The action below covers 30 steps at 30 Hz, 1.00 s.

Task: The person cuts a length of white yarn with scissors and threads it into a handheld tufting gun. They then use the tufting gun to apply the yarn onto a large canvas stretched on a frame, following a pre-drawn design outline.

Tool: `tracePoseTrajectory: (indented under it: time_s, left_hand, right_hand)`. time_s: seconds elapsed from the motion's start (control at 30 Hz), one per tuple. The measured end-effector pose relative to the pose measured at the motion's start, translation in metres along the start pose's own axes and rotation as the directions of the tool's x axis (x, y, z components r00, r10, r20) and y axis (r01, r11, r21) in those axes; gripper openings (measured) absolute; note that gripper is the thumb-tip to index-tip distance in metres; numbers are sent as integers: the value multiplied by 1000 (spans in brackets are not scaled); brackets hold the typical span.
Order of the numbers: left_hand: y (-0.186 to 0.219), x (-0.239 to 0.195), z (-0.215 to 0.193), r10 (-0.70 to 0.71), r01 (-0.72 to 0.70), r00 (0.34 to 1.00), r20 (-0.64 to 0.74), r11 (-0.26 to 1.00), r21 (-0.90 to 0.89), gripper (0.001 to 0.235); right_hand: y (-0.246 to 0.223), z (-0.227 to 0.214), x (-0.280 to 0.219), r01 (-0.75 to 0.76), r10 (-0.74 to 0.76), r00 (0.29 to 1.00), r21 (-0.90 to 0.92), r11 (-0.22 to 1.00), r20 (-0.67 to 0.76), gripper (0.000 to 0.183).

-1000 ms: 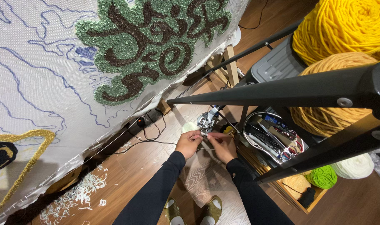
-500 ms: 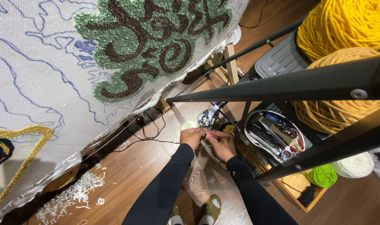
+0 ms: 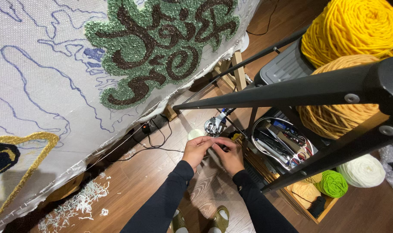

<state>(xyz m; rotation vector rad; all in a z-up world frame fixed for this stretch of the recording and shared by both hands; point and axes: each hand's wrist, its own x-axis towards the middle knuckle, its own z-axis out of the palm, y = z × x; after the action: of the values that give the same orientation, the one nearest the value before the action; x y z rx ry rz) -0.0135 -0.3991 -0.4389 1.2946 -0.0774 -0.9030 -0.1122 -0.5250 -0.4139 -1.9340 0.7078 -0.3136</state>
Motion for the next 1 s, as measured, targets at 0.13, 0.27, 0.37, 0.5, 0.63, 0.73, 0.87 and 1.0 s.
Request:
tracePoseTrajectory:
  time_s: [0.13,0.27,0.37,0.5,0.63,0.73,0.87,1.0]
  left_hand:
    - [4,-2,-8,-5,14,995,-103,997,82,24]
    - [4,-7,-20,141,-93,988,-71,884,459,32]
    - [7,-6,-23,246,-235,968,50,819,523,34]
    - [11,-2,-21,119,-132,991,63,948,289,32]
    - [14,-2,-22,107,-111,994,38,985,128,29]
    - [11,4,-21,88,-89,996,28,996,25,28]
    - [9,4,-22,43,-42,999,26,998,-39,29]
    - [12,5,-19,-38,39,999,5,995,-93,30]
  right_hand:
    - [0,-3,-2,-27,18,999,315,949,31,23]
    - [-3,-8,3,-24,1,999,552,834,42,21]
    - [-10,-7,13,-146,132,989,659,738,72,23]
    - [-20,-4,18,-128,126,991,680,722,53,28]
    - [-32,-3,19,-102,112,993,699,707,31,28]
    - [-37,-3,20,-95,111,994,709,699,24,25]
    - [-37,-1,22,-86,102,995,711,698,19,23]
    - [-33,1,24,-62,67,998,676,734,19,18]
